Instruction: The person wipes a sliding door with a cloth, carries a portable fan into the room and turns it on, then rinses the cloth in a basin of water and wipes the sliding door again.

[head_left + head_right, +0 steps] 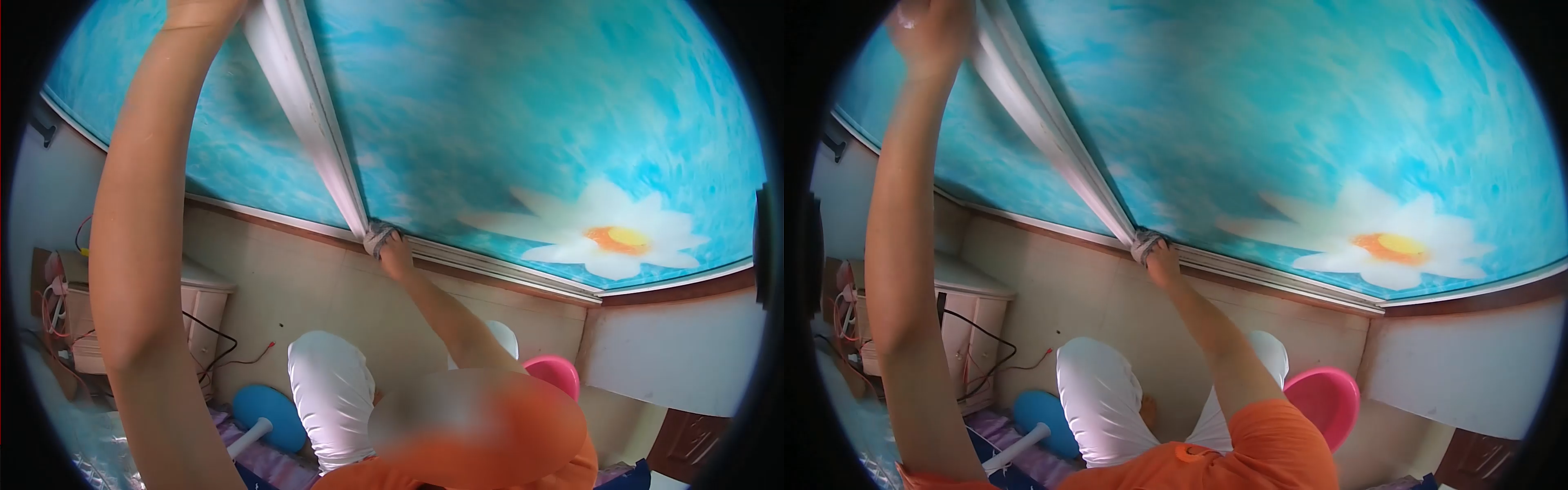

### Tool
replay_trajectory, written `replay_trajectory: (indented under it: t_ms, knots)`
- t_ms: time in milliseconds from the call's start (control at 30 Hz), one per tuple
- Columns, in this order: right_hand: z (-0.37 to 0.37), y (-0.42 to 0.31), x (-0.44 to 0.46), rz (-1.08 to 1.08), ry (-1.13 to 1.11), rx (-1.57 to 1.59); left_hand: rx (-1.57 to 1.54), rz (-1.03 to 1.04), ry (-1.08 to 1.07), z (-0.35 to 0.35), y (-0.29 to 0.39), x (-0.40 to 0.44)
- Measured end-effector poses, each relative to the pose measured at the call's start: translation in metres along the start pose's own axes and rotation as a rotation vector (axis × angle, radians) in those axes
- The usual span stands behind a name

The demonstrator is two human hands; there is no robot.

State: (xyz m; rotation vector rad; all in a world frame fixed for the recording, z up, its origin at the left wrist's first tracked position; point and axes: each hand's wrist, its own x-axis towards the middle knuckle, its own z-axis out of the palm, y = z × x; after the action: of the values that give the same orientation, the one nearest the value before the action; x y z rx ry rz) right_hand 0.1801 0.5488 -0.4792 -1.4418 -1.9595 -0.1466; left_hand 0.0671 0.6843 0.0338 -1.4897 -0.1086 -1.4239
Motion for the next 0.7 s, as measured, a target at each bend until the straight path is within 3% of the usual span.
replay_trajectory:
  t_ms: [33, 67, 133, 167, 233, 300, 400, 533, 567, 633, 700]
  knots:
    - [0.003, -0.008, 0.002, 0.217, -0.012, 0.09, 0.005, -0.032, -0.032, -0.002, 0.002, -0.001]
    - [0.006, -0.012, 0.012, 0.22, -0.003, 0.091, 0.007, -0.062, -0.064, -0.003, 0.004, 0.001]
    - [0.003, -0.005, 0.044, 0.92, -0.287, 0.498, 0.029, -0.065, -0.061, -0.004, 0.004, 0.003]
    - [-0.01, 0.0, 0.054, 0.926, -0.276, 0.489, 0.054, -0.077, -0.068, -0.003, 0.005, 0.004]
    - [-0.055, 0.005, 0.083, 0.349, -0.235, 0.173, 0.045, -0.086, -0.041, -0.001, 0.007, 0.006]
    - [-0.143, -0.015, 0.134, 0.233, 0.099, 0.023, 0.04, -0.095, -0.037, -0.001, 0.007, 0.009]
    - [-0.297, -0.048, 0.207, 0.459, 0.384, 1.505, -0.058, -0.146, -0.004, -0.003, 0.011, 0.01]
    - [-0.391, -0.019, 0.256, 0.155, 0.343, 1.691, -0.097, -0.139, 0.019, -0.005, 0.014, 0.012]
    - [-0.378, -0.015, 0.249, 0.157, 0.344, 1.685, -0.113, -0.159, 0.009, -0.005, 0.013, 0.011]
    - [-0.329, -0.008, 0.223, -0.155, 0.27, 1.293, -0.131, -0.175, 0.018, -0.004, 0.013, 0.01]
    - [-0.265, -0.017, 0.171, 0.623, 0.366, 1.783, -0.153, -0.182, 0.029, -0.002, 0.013, 0.009]
